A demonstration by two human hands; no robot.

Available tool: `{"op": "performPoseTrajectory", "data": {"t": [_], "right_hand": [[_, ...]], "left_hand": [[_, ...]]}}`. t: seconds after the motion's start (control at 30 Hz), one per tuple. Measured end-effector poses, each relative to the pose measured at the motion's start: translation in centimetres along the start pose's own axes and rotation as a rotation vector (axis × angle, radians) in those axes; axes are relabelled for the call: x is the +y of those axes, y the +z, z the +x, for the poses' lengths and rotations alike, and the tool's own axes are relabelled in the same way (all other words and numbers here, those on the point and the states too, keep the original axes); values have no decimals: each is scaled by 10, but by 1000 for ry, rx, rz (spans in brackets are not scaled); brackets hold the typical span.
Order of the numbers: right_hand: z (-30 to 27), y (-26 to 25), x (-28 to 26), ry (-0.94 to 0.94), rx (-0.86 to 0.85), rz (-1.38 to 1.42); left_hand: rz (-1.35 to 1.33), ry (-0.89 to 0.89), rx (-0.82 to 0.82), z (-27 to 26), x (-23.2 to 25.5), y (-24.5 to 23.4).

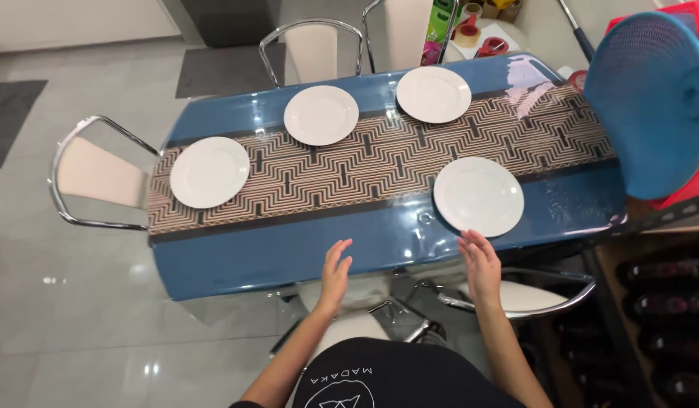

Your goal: Placing plates, a bowl of rice, and a spoon on a dining table.

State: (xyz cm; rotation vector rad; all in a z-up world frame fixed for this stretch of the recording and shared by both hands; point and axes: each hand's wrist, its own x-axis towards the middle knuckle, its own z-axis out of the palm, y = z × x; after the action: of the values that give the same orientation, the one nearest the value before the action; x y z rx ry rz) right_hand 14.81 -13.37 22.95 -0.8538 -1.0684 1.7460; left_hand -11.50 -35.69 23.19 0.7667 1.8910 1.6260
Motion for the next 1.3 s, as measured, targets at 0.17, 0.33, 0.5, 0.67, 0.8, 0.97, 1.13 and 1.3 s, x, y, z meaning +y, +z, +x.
{"op": "performPoseTrajectory", "data": {"t": [0.17, 0.33, 0.5, 0.67, 0.8, 0.97, 1.13, 1.3], "right_hand": [[-55, 11, 35, 10, 67, 3], [-74, -2, 67, 16, 30, 6], [-107, 13, 60, 106, 82, -36], [-140, 44, 55, 80, 114, -54], [-157, 71, 72, 55, 189, -23], [-176, 121, 97, -74, 361, 62], [-229, 183, 129, -220, 570, 132], [-286, 230, 162, -268, 728, 170]], "left_hand": [[1, -65, -49, -31, 13, -56], [-51, 41, -30, -39, -22, -61], [-94, -8, -154, -46, -13, -60], [-152, 46, -224, -27, -6, -75], [-136, 78, -325, 2, -27, -92], [-52, 187, -556, 48, -33, -132], [49, 205, -825, 74, -20, -181], [34, 193, -992, 69, -18, -195]]}}
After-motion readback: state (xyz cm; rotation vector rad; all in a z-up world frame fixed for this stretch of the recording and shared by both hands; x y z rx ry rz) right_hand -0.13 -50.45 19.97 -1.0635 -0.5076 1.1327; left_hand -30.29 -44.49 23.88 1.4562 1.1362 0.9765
